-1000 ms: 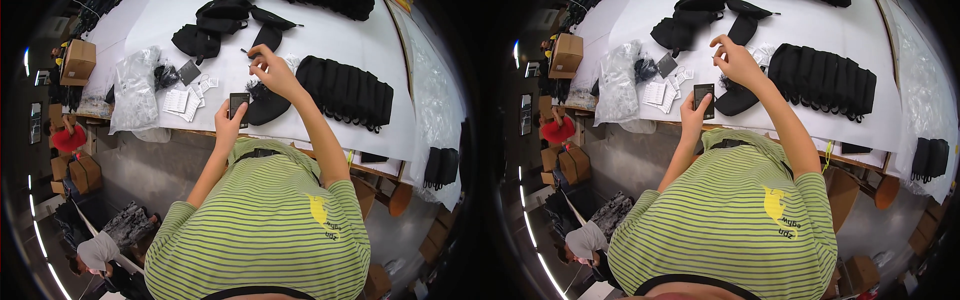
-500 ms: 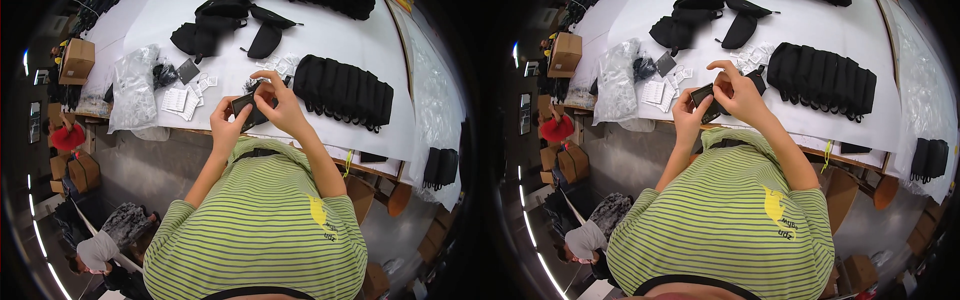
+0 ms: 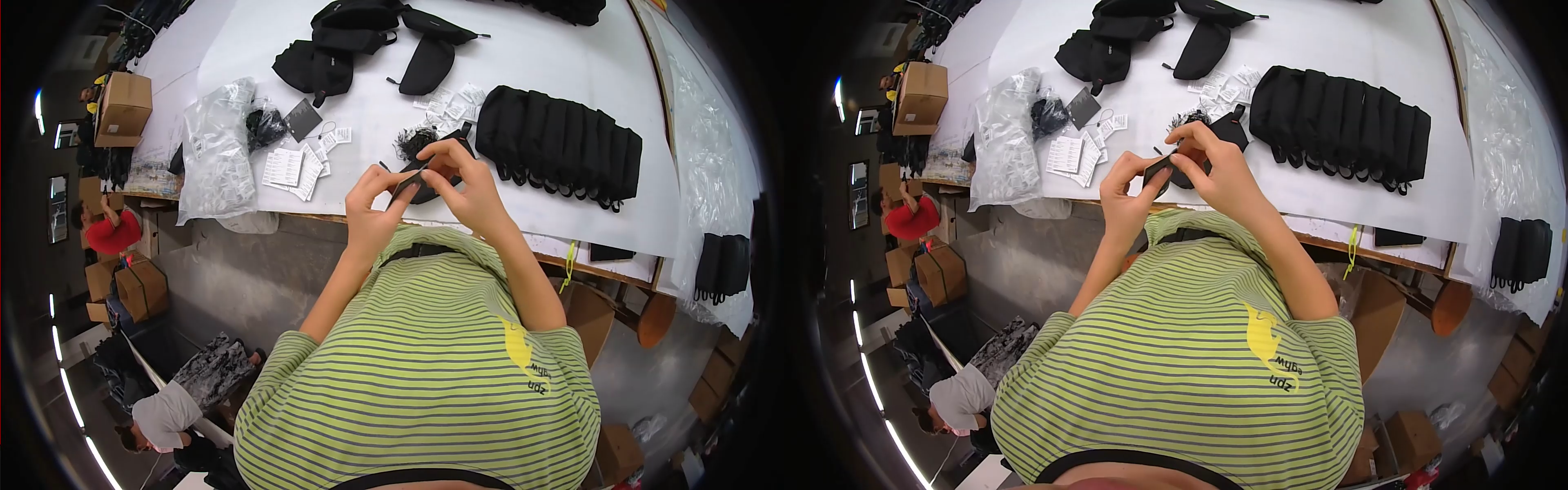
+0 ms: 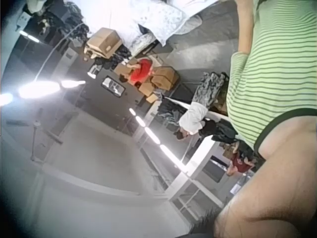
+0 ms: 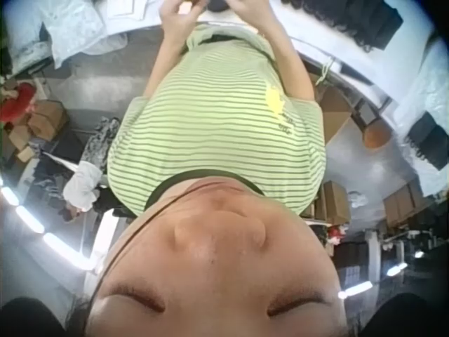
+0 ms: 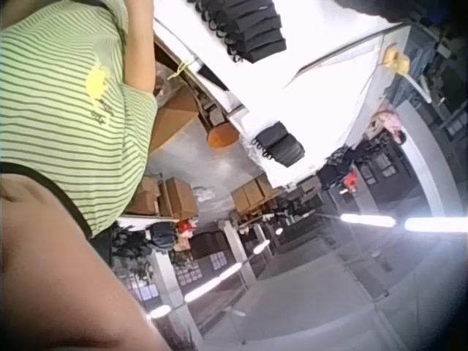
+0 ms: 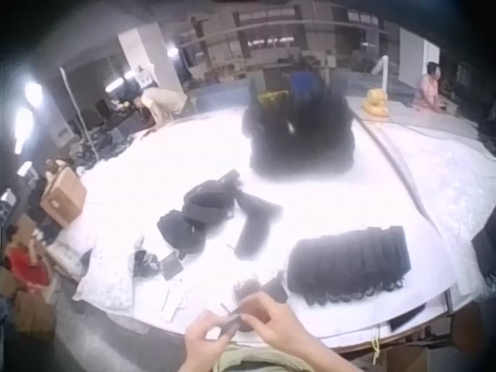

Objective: Tagging sunglasses cases and packing them into bags with desiccant packets.

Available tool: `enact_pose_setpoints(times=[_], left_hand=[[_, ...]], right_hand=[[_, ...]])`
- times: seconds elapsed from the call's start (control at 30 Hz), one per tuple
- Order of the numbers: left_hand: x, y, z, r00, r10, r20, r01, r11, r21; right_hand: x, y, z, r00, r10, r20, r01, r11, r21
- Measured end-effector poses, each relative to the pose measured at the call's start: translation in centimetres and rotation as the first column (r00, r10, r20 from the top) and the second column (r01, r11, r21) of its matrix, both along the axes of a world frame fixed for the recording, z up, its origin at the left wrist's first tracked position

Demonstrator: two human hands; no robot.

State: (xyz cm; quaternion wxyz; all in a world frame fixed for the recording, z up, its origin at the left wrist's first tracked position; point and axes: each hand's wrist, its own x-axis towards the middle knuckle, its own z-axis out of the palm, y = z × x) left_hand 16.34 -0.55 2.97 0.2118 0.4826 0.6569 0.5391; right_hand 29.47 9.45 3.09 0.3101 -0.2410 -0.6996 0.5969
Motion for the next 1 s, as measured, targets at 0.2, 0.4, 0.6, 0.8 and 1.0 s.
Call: enact_pose_setpoints(times=[0.2,0.4,0.6,0.8,1.0], left_hand=[[0.6,0.3,0.4,0.999,-0.02,0.031,0.02,1.0,0.021],[0.6,0.5,0.7,0.999,-0.028,-0.025,0.029,0.997,0.075],[0.8,0.4,1.0,0.998,-0.053,-0.033,0.056,0.994,0.097],[1.0,0.5,0.7,0.951,-0.003,-0.311,0.051,0.988,0.147],[0.9,0.5,0.8,0.964,-0.054,-0.261,0.083,0.991,0.103]], right_hand=[[1.0,-0.2,0.1,0.996,-0.063,-0.057,0.06,0.997,-0.045],[1.3,0.1,0.2,0.995,-0.063,-0.078,0.059,0.997,-0.051],[1.9,0.2,0.2,0.995,-0.052,-0.09,0.049,0.998,-0.028],[1.8,-0.7,0.4,0.986,-0.108,-0.13,0.085,0.981,-0.173],[1.7,-1.2,0.8,0.977,-0.152,-0.148,0.125,0.976,-0.181]])
